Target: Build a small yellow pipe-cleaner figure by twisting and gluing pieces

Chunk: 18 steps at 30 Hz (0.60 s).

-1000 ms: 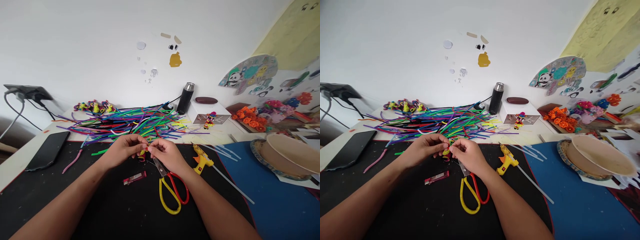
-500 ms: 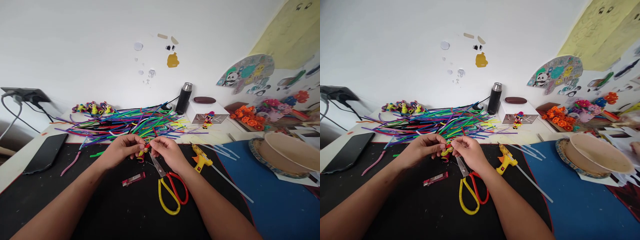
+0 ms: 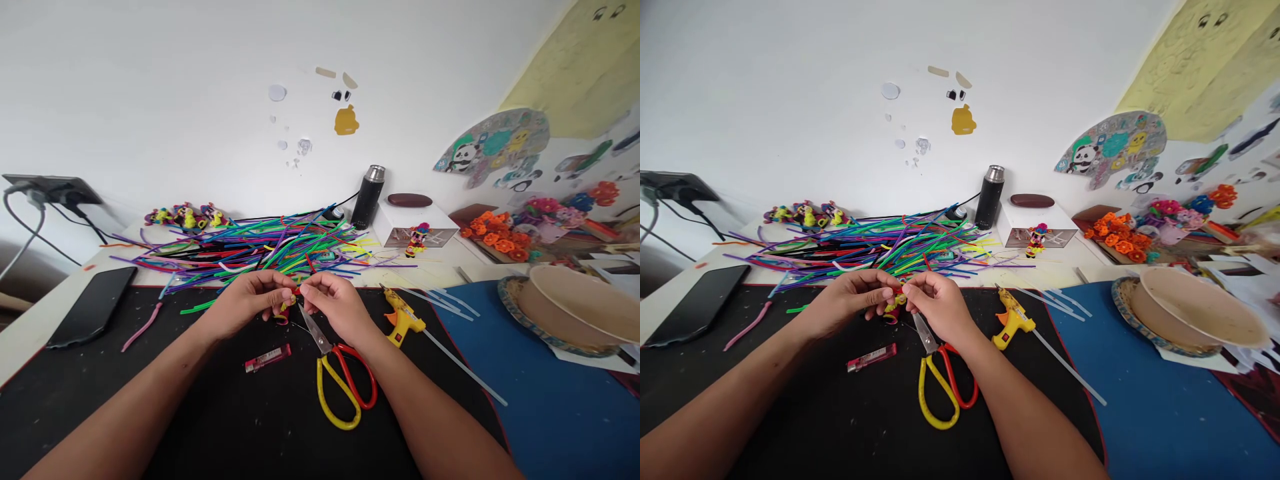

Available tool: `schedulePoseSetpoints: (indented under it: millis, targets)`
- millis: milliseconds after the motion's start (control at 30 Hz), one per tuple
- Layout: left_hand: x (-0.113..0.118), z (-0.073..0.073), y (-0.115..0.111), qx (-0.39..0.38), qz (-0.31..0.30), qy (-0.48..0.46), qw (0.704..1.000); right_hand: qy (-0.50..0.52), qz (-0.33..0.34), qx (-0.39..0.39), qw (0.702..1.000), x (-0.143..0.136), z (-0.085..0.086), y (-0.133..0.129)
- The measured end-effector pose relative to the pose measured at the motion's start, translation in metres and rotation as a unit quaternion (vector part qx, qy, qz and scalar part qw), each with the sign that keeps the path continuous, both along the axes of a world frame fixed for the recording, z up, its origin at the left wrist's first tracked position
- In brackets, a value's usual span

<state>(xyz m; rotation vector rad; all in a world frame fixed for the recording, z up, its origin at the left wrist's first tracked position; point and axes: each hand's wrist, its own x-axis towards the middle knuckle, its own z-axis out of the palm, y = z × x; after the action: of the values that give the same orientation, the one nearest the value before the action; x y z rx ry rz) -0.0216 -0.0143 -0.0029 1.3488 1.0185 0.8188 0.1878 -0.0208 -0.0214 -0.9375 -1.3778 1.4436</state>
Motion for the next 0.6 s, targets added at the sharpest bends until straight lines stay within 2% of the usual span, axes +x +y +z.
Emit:
schedulePoseSetpoints:
  millis: [267,600]
  targets:
    - [0.0044,0.0031,-0.0017,0.01,-0.021,0.015,1.0,-0.014,0.005,0.005,1.0,-0.0014,-0.0007,-0.0018]
    - [0.0047,0.0024,-0.0018,0.025,-0.01,0.012,1.0,-0.015,0.021,0.004,1.0,-0.0021,0.0005,-0.0017]
